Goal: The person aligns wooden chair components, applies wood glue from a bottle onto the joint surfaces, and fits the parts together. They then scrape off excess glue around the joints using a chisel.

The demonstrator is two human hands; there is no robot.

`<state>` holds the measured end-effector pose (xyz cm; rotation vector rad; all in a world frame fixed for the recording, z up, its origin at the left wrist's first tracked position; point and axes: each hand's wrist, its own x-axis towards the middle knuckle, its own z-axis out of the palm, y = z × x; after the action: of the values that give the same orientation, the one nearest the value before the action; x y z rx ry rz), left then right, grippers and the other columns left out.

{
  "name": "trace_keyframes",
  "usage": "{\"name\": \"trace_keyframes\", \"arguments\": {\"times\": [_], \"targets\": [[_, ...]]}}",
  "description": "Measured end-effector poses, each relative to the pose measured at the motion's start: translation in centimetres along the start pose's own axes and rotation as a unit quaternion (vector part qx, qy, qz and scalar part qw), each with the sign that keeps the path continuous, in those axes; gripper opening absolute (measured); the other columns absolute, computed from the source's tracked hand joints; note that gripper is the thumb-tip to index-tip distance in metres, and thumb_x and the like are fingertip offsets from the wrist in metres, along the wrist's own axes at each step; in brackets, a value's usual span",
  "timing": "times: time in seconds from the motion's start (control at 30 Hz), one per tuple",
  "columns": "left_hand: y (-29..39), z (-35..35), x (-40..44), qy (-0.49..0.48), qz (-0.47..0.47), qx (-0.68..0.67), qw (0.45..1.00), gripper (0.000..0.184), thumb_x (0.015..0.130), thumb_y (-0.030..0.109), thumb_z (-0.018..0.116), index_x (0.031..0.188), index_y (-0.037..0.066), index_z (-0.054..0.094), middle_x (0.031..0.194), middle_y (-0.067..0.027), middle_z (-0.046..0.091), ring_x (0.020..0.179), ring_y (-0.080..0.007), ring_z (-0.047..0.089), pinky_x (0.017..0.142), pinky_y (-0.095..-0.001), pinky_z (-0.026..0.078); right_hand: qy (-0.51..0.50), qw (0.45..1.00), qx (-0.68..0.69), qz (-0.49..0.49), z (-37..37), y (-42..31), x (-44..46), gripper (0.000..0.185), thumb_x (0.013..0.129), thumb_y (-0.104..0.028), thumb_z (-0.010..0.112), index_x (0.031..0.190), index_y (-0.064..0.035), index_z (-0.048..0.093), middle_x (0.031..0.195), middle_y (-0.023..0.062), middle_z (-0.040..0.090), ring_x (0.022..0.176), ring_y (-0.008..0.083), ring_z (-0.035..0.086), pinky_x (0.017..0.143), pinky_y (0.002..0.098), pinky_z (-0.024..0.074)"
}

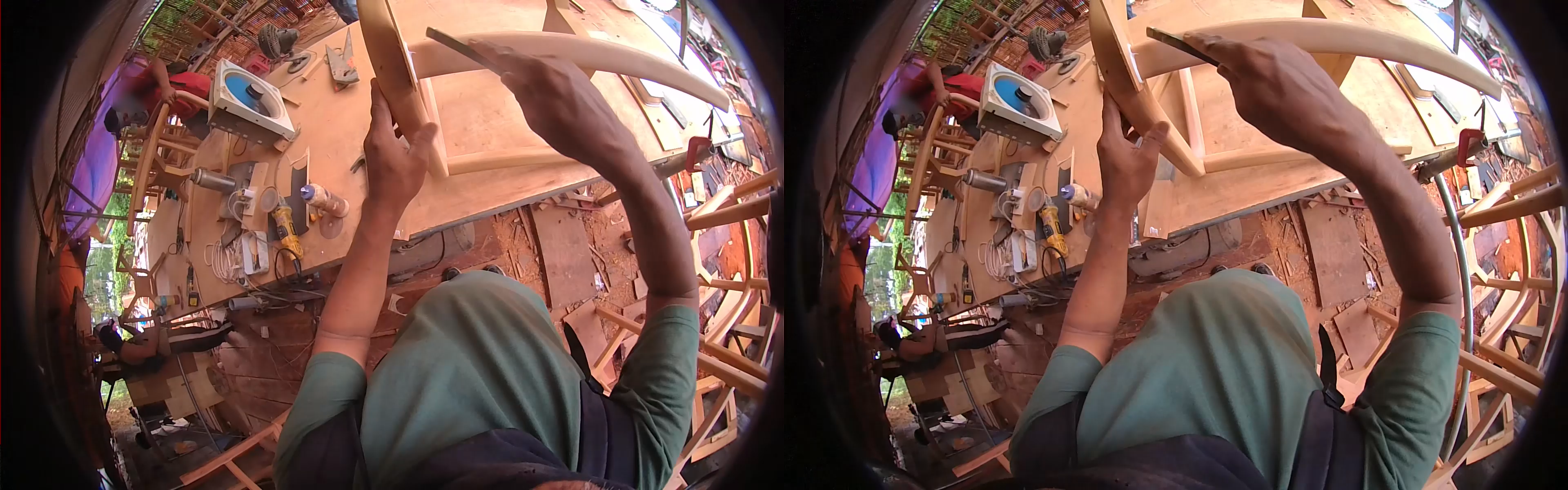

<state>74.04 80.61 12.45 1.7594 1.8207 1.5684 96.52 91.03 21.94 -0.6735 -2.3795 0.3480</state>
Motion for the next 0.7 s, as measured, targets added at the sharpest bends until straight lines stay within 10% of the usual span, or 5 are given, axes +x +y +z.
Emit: {"name": "trace_keyframes", "arguments": {"times": [0.7], "targets": [[-0.1, -0.6, -0.1, -0.019, -0.039, -0.030, 0.999, 0.072, 0.092, 0.001, 0.072, 0.154, 0.000, 0.036, 0.125, -0.0189, 0.066, 0.115, -0.0235, 0.067, 0.099, -0.0356, 0.054, -0.038, 0.988, -0.132, -0.070, -0.1, -1.4, 2.4, 0.056, 0.088, 0.007, 0.052, 0.140, -0.0092, 0.060, 0.109, 0.0173, 0.072, 0.099, 0.0304, 0.069, 0.092, 0.0423, 0.0529]]}}
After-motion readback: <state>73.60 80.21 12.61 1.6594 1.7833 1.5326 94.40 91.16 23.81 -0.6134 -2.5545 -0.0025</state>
